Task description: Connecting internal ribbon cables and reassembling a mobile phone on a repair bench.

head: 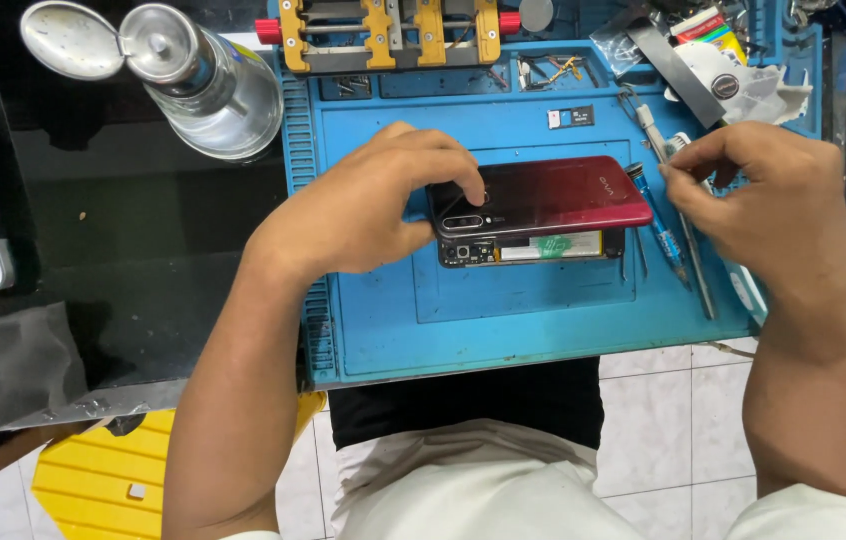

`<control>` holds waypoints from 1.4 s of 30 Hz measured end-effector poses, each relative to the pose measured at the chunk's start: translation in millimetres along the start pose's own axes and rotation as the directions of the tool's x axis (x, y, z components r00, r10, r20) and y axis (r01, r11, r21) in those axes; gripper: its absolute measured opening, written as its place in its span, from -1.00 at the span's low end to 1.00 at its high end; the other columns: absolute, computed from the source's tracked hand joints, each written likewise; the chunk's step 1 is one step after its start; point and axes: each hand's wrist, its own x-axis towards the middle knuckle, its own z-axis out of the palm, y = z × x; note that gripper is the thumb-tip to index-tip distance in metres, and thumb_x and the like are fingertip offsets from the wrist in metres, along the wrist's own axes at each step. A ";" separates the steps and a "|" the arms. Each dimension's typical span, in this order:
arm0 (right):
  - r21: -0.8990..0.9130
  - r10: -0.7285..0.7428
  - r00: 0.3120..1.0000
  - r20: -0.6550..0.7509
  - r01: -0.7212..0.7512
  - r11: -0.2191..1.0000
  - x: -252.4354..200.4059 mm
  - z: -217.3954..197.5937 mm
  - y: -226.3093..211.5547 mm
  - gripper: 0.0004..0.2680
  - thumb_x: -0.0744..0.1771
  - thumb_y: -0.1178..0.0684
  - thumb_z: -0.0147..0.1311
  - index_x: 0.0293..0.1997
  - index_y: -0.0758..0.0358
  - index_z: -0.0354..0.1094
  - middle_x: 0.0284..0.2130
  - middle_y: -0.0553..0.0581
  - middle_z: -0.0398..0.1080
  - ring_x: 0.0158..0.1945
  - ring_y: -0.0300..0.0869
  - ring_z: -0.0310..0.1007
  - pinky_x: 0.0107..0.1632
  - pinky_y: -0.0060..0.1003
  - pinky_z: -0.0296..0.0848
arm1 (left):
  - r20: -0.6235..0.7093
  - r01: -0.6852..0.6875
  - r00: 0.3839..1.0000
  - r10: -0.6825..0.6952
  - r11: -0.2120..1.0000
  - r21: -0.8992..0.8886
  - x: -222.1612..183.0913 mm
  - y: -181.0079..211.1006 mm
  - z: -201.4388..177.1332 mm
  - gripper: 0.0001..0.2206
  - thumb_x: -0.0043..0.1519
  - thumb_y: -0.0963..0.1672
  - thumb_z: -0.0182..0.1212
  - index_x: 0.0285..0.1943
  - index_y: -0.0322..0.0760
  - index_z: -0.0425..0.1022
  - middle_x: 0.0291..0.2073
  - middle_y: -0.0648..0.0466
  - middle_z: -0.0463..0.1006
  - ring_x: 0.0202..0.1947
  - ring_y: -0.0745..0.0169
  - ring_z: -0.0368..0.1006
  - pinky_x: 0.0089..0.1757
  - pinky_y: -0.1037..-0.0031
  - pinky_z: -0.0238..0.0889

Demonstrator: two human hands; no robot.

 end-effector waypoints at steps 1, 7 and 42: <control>-0.001 -0.001 1.000 -0.001 0.001 1.000 1.1 -0.3 2.1 -0.92 0.43 0.30 0.38 -0.17 0.44 0.54 -0.23 0.22 0.56 -0.22 -0.09 0.51 -0.10 -0.23 0.50 | -0.002 0.000 1.000 0.000 1.000 0.001 0.0 -0.1 -0.1 -0.54 0.01 -0.34 0.07 0.03 -0.04 0.54 0.06 0.21 0.54 0.08 0.10 0.28 -0.02 0.27 0.25; -0.094 0.111 0.985 0.132 -0.099 0.991 15.5 -15.6 0.1 -0.94 0.38 0.16 0.37 -0.12 0.23 0.59 -0.29 0.06 0.55 -0.23 -0.21 0.49 -0.15 -0.31 0.42 | 0.001 -0.008 1.000 0.008 1.000 0.010 0.4 -1.0 0.4 -0.53 0.00 -0.35 0.11 0.04 -0.04 0.54 0.07 0.20 0.54 0.08 0.09 0.28 -0.02 0.27 0.26; 0.100 0.012 0.890 0.456 -0.065 0.993 34.8 -22.8 -41.5 -0.69 0.36 -0.02 0.04 0.28 0.02 0.38 0.09 0.09 0.43 0.04 -0.06 0.44 -0.04 -0.10 0.47 | -0.093 -0.184 0.979 0.184 0.983 0.011 -18.4 1.7 -25.5 -0.60 0.12 -0.21 0.21 0.19 -0.18 0.42 0.16 0.03 0.47 0.22 0.04 0.36 0.16 0.21 0.18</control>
